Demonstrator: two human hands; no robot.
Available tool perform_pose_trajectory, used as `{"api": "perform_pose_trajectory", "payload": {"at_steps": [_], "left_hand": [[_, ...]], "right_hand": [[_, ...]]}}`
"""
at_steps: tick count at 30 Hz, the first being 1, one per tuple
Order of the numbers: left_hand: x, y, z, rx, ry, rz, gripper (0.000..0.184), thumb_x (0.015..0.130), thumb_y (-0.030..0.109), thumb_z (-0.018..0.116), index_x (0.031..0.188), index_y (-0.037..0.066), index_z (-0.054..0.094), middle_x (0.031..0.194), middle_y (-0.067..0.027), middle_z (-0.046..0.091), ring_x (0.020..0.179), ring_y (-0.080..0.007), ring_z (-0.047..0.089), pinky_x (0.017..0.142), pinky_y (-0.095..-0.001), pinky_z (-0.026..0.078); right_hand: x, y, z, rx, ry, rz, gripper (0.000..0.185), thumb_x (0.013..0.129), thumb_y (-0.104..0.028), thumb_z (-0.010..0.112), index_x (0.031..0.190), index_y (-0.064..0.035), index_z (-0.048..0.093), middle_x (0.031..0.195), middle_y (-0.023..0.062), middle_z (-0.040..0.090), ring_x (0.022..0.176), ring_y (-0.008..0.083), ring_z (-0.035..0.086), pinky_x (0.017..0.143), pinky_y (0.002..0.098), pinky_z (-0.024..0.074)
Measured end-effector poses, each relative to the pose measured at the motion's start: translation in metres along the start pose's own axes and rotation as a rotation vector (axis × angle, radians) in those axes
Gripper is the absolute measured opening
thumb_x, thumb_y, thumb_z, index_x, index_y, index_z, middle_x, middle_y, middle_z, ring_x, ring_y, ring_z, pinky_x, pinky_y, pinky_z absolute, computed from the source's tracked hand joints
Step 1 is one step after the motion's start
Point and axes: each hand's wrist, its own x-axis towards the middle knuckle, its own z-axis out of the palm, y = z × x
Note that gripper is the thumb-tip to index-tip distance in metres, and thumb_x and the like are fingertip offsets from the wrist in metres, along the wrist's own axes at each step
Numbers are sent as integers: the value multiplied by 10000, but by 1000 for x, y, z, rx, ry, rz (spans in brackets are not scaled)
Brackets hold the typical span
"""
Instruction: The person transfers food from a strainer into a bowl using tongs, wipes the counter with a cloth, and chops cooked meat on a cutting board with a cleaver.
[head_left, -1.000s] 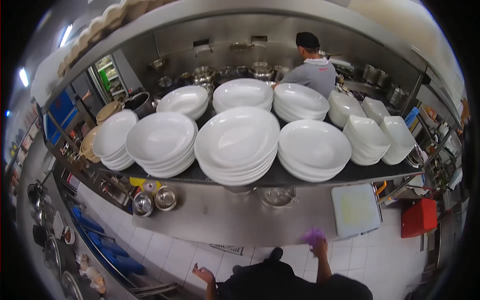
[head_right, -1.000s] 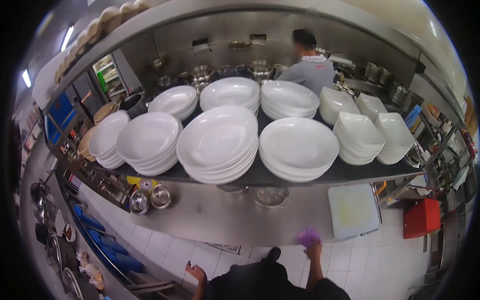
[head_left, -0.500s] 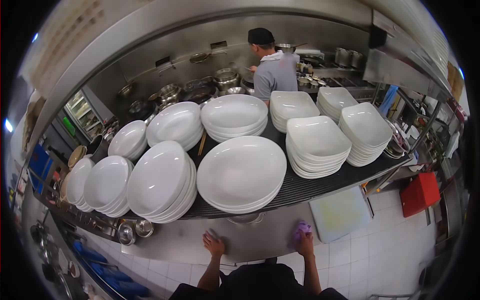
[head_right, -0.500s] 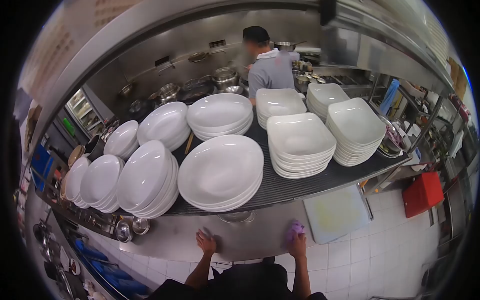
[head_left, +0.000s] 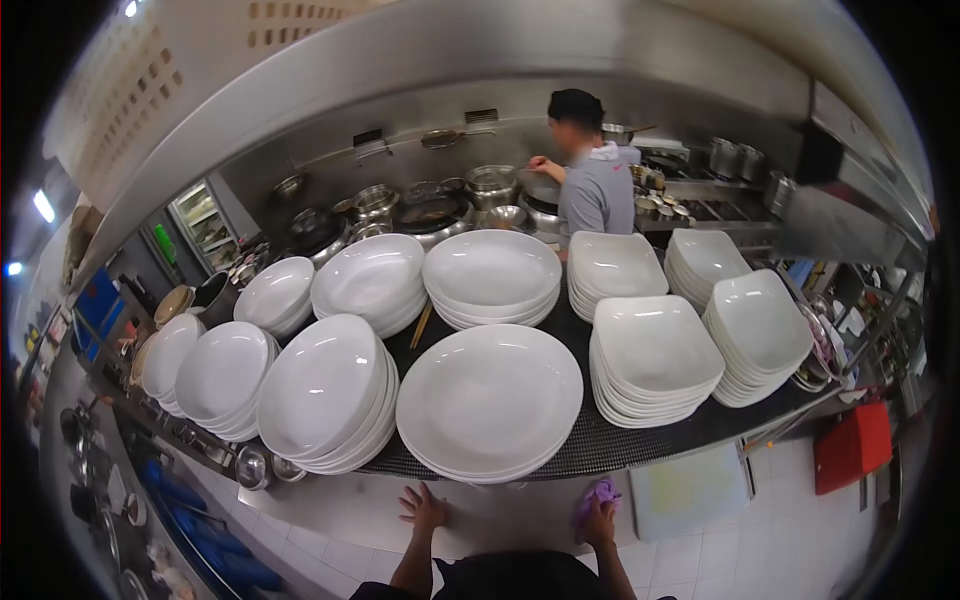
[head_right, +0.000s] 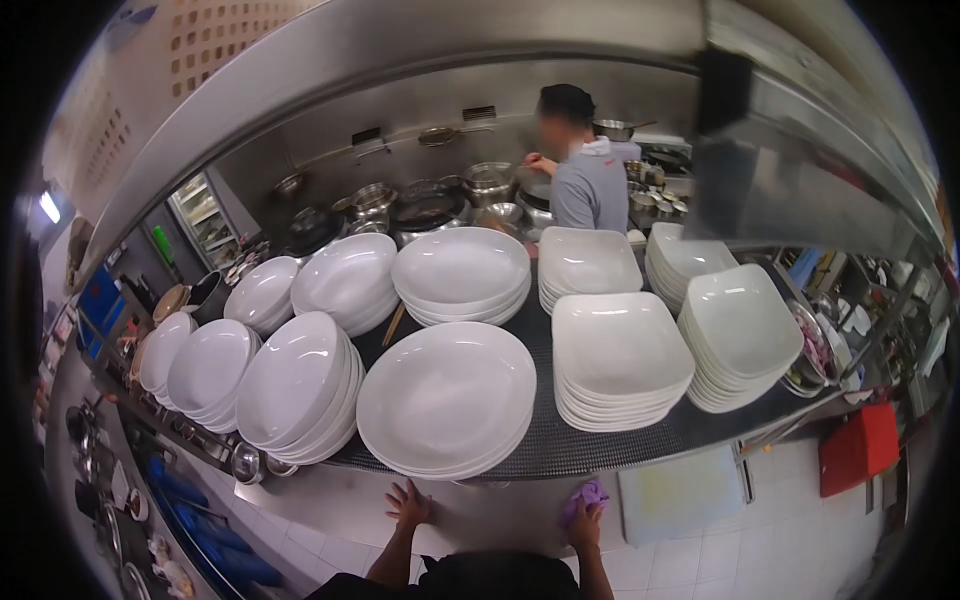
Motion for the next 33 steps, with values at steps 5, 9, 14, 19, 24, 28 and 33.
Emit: {"api": "perform_pose_trajectory", "payload": {"at_steps": [5,9,14,19,24,28,33], "left_hand": [[-16,0,-7,-29,120,64,846,932,502,601,1627,220,209,1690,-236,6,1516,-556,-43,1066,-848,63],[-21,-30,26,-117,416,201,720,943,288,571,1580,102,292,1651,-262,175,1535,-483,97,1168,-736,115],[-55,-28,18,-171,585,306,616,857,122,554,1444,-11,424,1502,-291,352,1443,-470,293,1195,-642,180],[-57,-22,17,-123,600,310,582,874,137,540,1426,-18,440,1489,-295,367,1441,-466,290,1199,-632,189],[-58,-23,18,-123,608,325,572,884,153,524,1418,-35,445,1478,-312,379,1433,-478,301,1194,-638,195],[-53,-27,22,-100,606,324,558,918,188,502,1421,-46,445,1483,-322,379,1425,-485,313,1198,-633,191],[-57,-24,21,-106,599,314,574,911,182,506,1436,-37,432,1496,-316,375,1441,-481,295,1203,-629,189]], "right_hand": [[46,-20,4,-53,19,25,780,875,-269,643,1533,-31,299,1504,329,338,1396,576,284,1169,650,263],[128,41,57,-342,10,-324,682,831,-405,661,1426,-105,516,1521,254,401,1385,555,331,1157,649,281],[159,21,46,-277,-235,-200,564,830,-416,646,1318,-134,631,1317,170,640,1218,355,599,1063,469,451],[150,19,50,-89,-104,-94,493,927,-425,584,1318,-128,633,1268,176,679,1174,328,652,1013,413,527],[138,-6,22,51,-177,20,511,936,-448,572,1341,-140,621,1294,182,665,1193,335,642,1015,419,526],[140,-12,19,-43,-86,-82,519,940,-445,572,1348,-127,611,1296,187,660,1198,344,637,1030,439,511],[116,-38,-9,319,-82,139,493,926,-359,643,1332,-81,606,1294,181,649,1187,329,639,1042,459,496]]}}
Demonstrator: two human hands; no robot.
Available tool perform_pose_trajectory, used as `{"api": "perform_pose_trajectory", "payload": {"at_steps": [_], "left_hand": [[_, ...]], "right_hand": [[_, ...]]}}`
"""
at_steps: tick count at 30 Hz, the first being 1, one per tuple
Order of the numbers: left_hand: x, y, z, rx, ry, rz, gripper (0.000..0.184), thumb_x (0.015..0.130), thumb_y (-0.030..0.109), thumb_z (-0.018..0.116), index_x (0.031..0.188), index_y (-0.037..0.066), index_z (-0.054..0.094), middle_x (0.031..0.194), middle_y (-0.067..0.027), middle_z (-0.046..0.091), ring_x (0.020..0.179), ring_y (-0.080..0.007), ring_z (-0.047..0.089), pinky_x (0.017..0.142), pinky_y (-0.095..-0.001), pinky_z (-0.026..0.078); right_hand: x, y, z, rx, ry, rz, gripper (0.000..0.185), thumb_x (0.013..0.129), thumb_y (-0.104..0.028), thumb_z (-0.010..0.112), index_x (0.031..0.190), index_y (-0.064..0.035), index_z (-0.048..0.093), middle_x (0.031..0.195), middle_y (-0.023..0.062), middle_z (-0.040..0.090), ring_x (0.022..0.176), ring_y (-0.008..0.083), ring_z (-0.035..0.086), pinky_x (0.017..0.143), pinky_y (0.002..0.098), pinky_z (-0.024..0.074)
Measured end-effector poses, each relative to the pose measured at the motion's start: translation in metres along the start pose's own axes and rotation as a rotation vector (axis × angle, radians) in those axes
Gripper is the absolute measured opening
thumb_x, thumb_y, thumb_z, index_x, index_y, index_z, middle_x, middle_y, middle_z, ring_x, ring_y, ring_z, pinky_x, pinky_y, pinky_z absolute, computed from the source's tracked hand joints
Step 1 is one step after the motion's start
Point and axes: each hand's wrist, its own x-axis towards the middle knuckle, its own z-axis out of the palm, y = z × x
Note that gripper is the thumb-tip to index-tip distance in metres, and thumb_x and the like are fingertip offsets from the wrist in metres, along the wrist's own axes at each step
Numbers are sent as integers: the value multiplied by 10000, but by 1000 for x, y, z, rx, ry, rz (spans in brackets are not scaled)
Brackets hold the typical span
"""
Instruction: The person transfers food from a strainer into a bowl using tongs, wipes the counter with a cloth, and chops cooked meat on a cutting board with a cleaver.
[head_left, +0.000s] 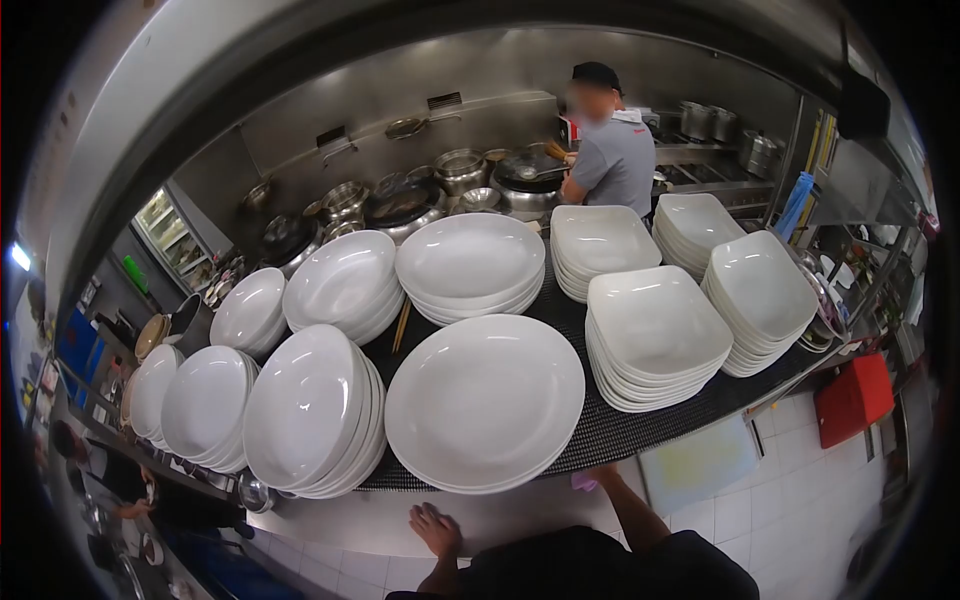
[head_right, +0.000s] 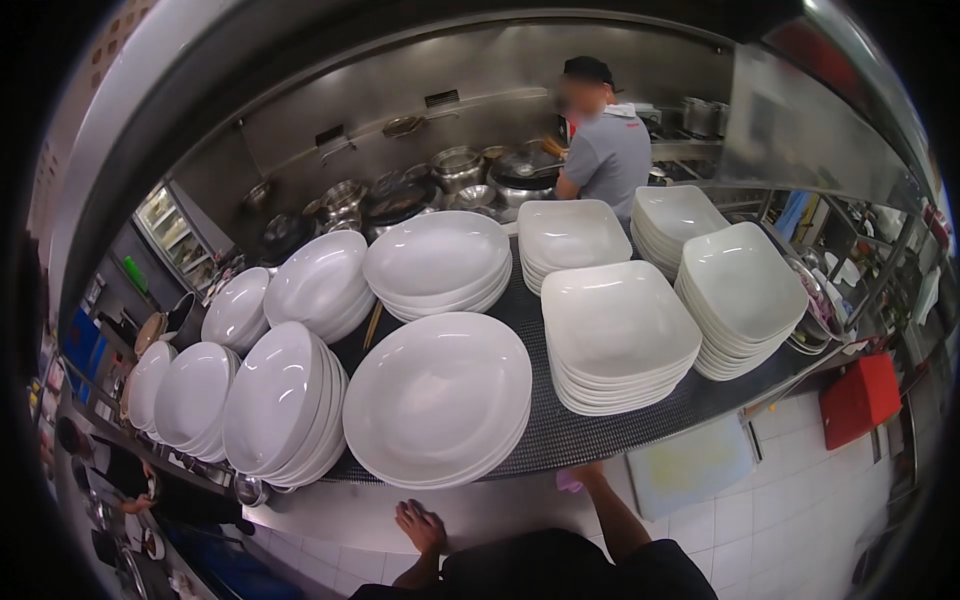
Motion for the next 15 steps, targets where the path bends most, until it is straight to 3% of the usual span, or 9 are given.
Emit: {"api": "perform_pose_trajectory", "payload": {"at_steps": [3,6,12,15], "left_hand": [[1,4,-5,-21,-3,-14,603,884,169,540,1444,-16,416,1511,-309,363,1466,-476,265,1205,-636,188],[0,0,-1,-21,6,-7,600,891,172,543,1448,-11,415,1517,-306,359,1467,-469,268,1210,-627,188],[1,0,1,-29,14,-6,594,895,174,549,1445,-13,423,1518,-306,362,1468,-465,270,1218,-613,177],[0,0,-1,-13,-4,-11,606,891,167,552,1456,-11,422,1522,-304,361,1469,-465,270,1222,-609,171]], "right_hand": [[44,70,37,-409,116,-290,492,911,-305,683,1331,-64,597,1242,176,663,1158,321,647,1023,468,505],[5,24,6,-423,6,-276,453,903,-325,676,1274,-69,635,1184,175,682,1117,342,654,1008,476,507],[42,71,35,-541,173,-480,418,883,-416,652,1145,-94,705,1177,145,692,1104,366,645,1001,514,485],[34,58,28,-501,193,-496,421,899,-419,637,1176,-106,694,1196,138,685,1152,359,623,1018,538,460]]}}
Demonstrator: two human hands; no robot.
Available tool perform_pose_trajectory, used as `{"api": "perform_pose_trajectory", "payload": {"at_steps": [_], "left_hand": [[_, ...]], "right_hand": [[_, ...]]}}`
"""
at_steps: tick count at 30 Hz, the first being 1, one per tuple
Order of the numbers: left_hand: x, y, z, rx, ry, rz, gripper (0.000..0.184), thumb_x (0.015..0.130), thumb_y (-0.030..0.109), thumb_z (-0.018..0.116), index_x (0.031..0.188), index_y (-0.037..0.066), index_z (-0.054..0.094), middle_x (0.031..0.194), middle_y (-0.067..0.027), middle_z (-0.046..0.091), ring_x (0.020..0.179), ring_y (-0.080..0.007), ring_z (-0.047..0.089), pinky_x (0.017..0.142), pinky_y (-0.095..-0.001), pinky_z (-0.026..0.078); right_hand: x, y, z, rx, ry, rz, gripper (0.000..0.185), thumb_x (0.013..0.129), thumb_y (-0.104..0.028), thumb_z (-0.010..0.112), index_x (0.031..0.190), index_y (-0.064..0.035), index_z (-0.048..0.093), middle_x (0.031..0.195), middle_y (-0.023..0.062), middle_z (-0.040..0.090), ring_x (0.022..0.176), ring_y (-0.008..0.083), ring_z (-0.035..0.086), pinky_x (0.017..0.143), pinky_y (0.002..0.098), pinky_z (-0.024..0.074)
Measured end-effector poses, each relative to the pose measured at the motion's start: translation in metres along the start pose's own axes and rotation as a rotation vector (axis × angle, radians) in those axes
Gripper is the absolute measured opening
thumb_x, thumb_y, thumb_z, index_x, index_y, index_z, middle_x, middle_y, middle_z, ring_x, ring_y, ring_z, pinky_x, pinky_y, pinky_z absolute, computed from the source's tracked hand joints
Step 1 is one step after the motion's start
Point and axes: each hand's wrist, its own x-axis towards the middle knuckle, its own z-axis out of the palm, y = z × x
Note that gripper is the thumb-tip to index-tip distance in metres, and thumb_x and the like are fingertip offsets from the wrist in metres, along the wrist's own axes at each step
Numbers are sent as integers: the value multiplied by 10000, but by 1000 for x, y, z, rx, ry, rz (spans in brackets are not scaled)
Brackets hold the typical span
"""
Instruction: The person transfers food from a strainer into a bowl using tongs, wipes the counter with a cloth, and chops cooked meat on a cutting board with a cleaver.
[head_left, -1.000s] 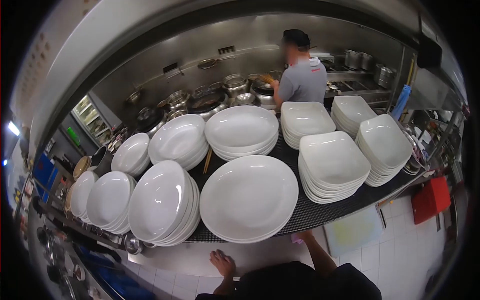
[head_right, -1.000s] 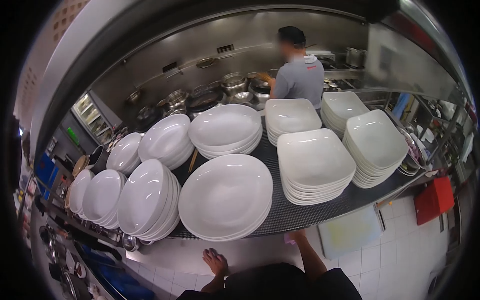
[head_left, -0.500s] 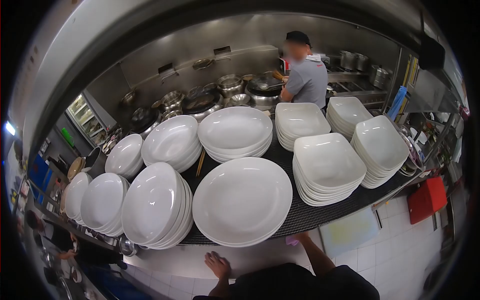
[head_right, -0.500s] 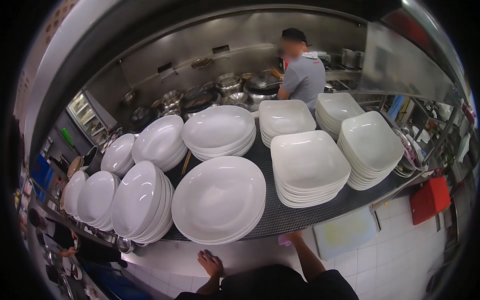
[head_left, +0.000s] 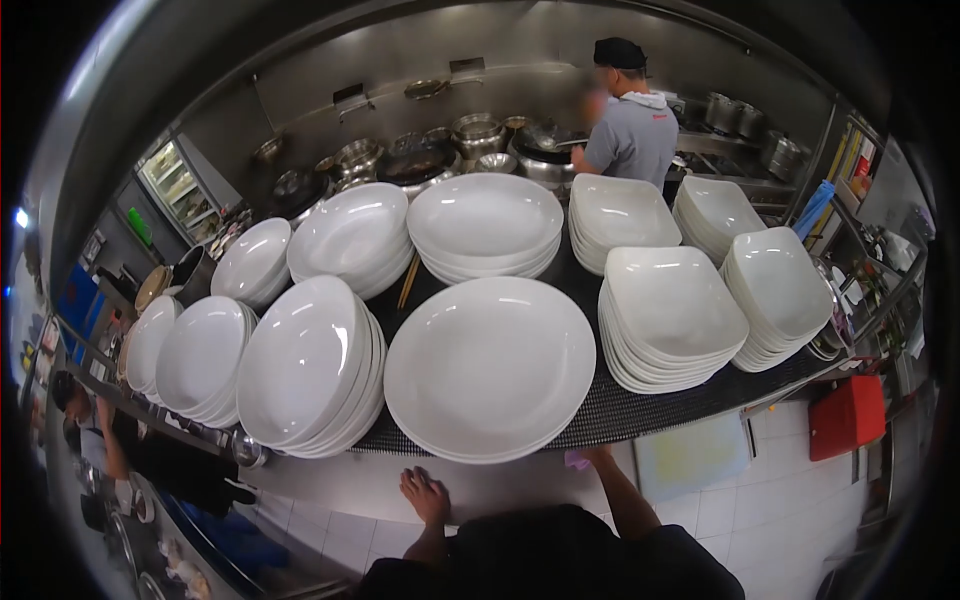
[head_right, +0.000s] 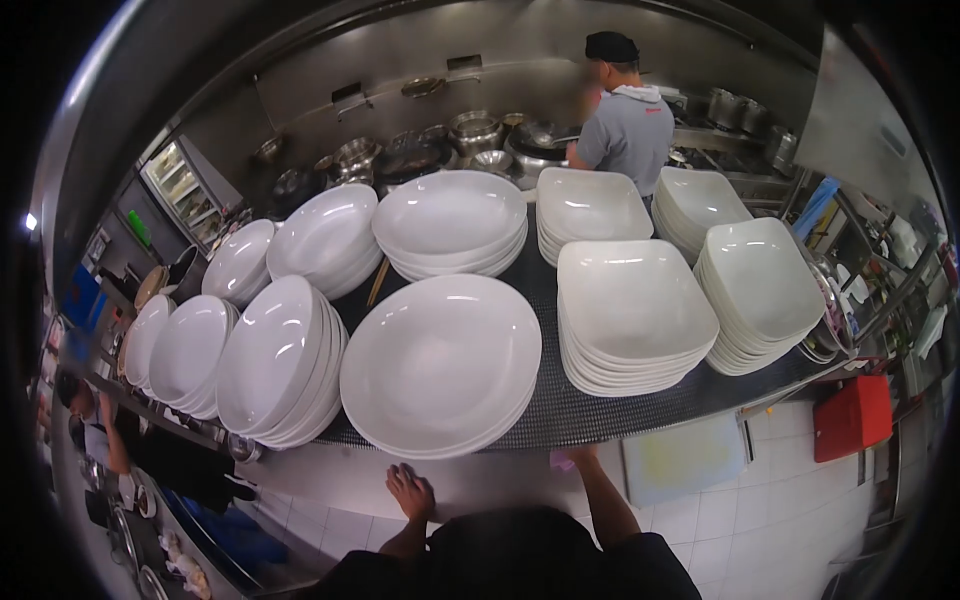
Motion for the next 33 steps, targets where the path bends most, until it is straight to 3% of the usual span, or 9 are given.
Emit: {"api": "perform_pose_trajectory", "payload": {"at_steps": [1,3,8,14,16,23,28,30,33], "left_hand": [[0,0,0,4,-11,-4,614,890,163,553,1464,-8,419,1525,-303,360,1470,-464,269,1223,-608,170],[3,1,0,26,-21,2,638,886,158,555,1486,-1,408,1535,-297,355,1475,-460,265,1225,-607,163],[2,-12,15,83,-17,32,682,867,159,585,1511,29,401,1541,-284,358,1472,-461,270,1217,-608,169],[29,-1,-3,-42,-186,-122,559,856,200,619,1375,15,525,1411,-278,467,1316,-469,417,1123,-580,325],[36,-33,20,-141,-187,88,494,843,207,649,1289,6,577,1324,-278,509,1229,-470,462,1065,-572,380],[32,-38,40,-284,-166,123,410,812,132,626,1210,39,595,1161,-262,530,1106,-453,497,967,-545,413],[11,-20,35,-143,-30,255,413,836,244,550,1183,21,572,1178,-265,510,1121,-465,459,928,-579,392],[-5,-18,28,-110,0,271,418,862,295,518,1177,27,571,1187,-260,513,1131,-460,454,928,-583,392],[-8,-7,23,-92,40,296,428,868,296,464,1184,23,556,1211,-257,509,1126,-458,466,951,-587,389]], "right_hand": [[1,-4,-11,9,-114,89,425,920,-391,619,1244,-119,666,1229,139,673,1186,355,603,1050,534,437],[16,75,96,-57,375,-261,445,954,-377,569,1324,-138,629,1292,146,647,1219,338,596,1063,543,425],[50,1,-19,-93,-98,-76,461,954,-362,555,1356,-142,608,1319,156,633,1224,349,593,1062,537,427],[59,-46,-64,-134,-281,-93,484,955,-344,538,1394,-146,582,1351,167,617,1229,363,590,1060,531,431],[52,-55,-69,-152,-330,-135,492,955,-338,532,1407,-148,574,1362,171,611,1231,368,589,1059,529,432],[1,-96,-117,-76,-617,-259,471,954,-329,534,1380,-135,582,1322,176,621,1172,360,605,1008,503,454],[-28,-153,-310,252,-817,-431,361,946,-369,627,1060,-51,753,961,142,752,848,252,703,761,410,545],[-55,-180,-411,541,-795,-481,332,1006,-327,635,1124,-29,722,871,133,747,809,212,702,713,362,535],[-97,-204,-524,521,-507,-476,238,1019,-220,630,1126,-30,725,963,115,755,857,204,711,727,328,552]]}}
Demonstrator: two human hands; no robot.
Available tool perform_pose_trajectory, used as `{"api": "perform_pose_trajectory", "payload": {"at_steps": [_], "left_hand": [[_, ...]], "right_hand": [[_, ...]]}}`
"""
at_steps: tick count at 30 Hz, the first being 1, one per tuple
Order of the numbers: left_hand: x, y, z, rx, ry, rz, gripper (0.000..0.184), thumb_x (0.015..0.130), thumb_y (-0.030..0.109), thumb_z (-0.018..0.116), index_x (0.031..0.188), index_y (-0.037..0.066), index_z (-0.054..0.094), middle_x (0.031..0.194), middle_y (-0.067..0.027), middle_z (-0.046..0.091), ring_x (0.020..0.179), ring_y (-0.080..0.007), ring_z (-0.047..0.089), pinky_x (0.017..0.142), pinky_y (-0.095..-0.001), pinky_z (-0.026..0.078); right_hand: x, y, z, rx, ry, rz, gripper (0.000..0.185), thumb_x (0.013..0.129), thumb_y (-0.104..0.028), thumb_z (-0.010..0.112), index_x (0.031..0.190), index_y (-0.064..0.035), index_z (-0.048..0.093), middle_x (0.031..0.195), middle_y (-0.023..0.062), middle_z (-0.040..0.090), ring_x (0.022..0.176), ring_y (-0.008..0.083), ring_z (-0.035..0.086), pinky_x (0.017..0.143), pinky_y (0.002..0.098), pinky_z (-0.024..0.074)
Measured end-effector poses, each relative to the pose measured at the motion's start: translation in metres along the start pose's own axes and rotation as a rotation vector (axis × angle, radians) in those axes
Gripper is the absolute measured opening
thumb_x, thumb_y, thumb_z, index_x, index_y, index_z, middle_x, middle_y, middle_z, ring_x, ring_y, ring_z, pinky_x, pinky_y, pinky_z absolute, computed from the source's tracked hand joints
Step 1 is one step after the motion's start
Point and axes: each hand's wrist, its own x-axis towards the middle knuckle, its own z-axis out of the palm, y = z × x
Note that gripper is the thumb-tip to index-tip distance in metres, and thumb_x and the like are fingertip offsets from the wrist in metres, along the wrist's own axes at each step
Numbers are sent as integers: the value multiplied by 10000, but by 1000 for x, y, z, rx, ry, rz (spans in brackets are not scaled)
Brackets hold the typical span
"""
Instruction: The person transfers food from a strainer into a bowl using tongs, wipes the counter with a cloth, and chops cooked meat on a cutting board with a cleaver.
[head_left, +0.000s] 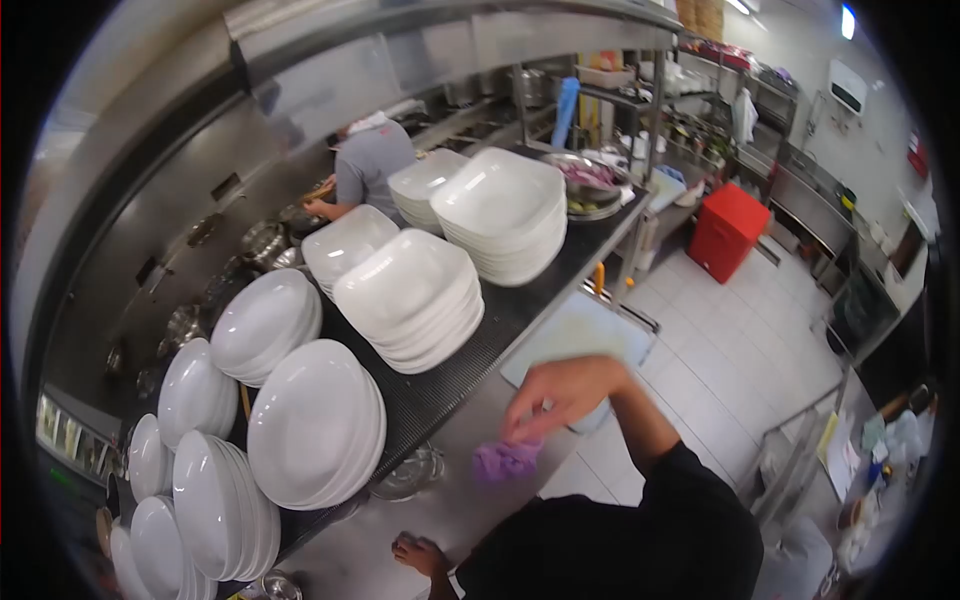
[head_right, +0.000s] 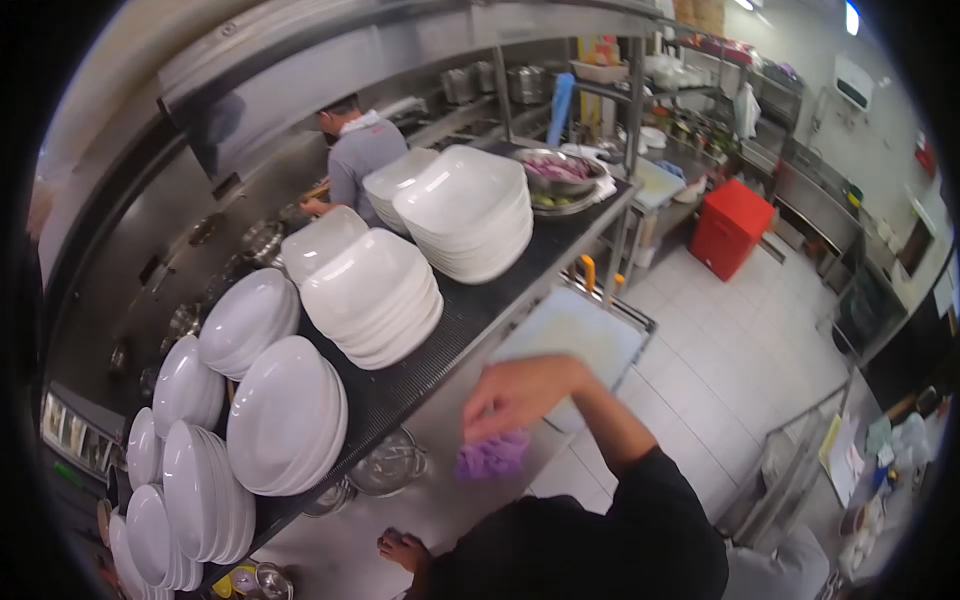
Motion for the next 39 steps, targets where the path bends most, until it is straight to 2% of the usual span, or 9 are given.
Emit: {"api": "perform_pose_trajectory", "payload": {"at_steps": [3,11,13,19,20,29,30,33,39], "left_hand": [[3,15,-16,-15,-80,-38,467,852,255,460,1241,10,539,1278,-269,484,1167,-458,454,992,-585,375],[-3,-1,4,19,-75,-82,501,854,254,466,1270,-17,530,1308,-253,482,1181,-442,455,997,-569,390],[-2,-7,-1,-3,-63,-33,499,866,264,460,1271,-20,530,1307,-253,480,1182,-440,456,988,-568,396],[-6,-6,-3,59,3,0,511,884,328,484,1298,34,542,1293,-220,509,1145,-422,497,961,-548,409],[-5,-8,-5,58,-39,30,508,972,359,423,1333,11,508,1315,-227,491,1155,-423,491,983,-562,397],[1,-35,33,-106,-179,349,492,972,345,444,1313,0,522,1294,-243,511,1153,-442,500,986,-574,398],[5,-27,38,-146,-207,419,489,972,343,446,1310,-1,524,1291,-245,514,1153,-444,501,987,-576,398],[7,9,49,-271,-287,614,483,972,338,454,1303,-5,529,1283,-250,522,1153,-451,504,988,-581,398],[0,43,52,-401,-335,772,471,971,328,470,1288,-14,540,1266,-262,537,1151,-465,511,990,-590,399]], "right_hand": [[-49,-25,-23,-190,551,-149,228,1010,-222,625,1117,-58,742,1050,90,752,882,177,715,751,318,567],[-148,-75,-123,-564,1741,-9,302,1003,-243,585,1216,-66,706,1169,80,710,958,130,653,803,308,528],[-152,-88,-160,-772,1830,-36,403,947,-202,605,1304,-14,610,1269,161,649,1106,217,632,879,348,532],[-105,-85,-240,-1262,1873,29,449,915,-187,612,1312,17,570,1304,204,609,1159,268,602,911,369,528],[-95,-83,-248,-1308,1872,30,457,909,-185,613,1314,23,564,1309,211,602,1168,276,597,916,372,527],[-39,-71,-273,-1551,1814,111,534,861,-163,623,1326,70,505,1361,275,543,1249,353,553,963,403,521],[-35,-72,-277,-1568,1762,218,540,809,-144,615,1262,122,490,1381,352,467,1334,446,448,1024,433,495],[-26,-70,-283,-1550,1908,221,621,844,-182,591,1348,155,454,1445,371,429,1393,472,403,1050,465,471],[-37,-73,-283,-1751,1772,421,636,865,-220,590,1351,174,470,1432,389,438,1396,506,397,969,421,533]]}}
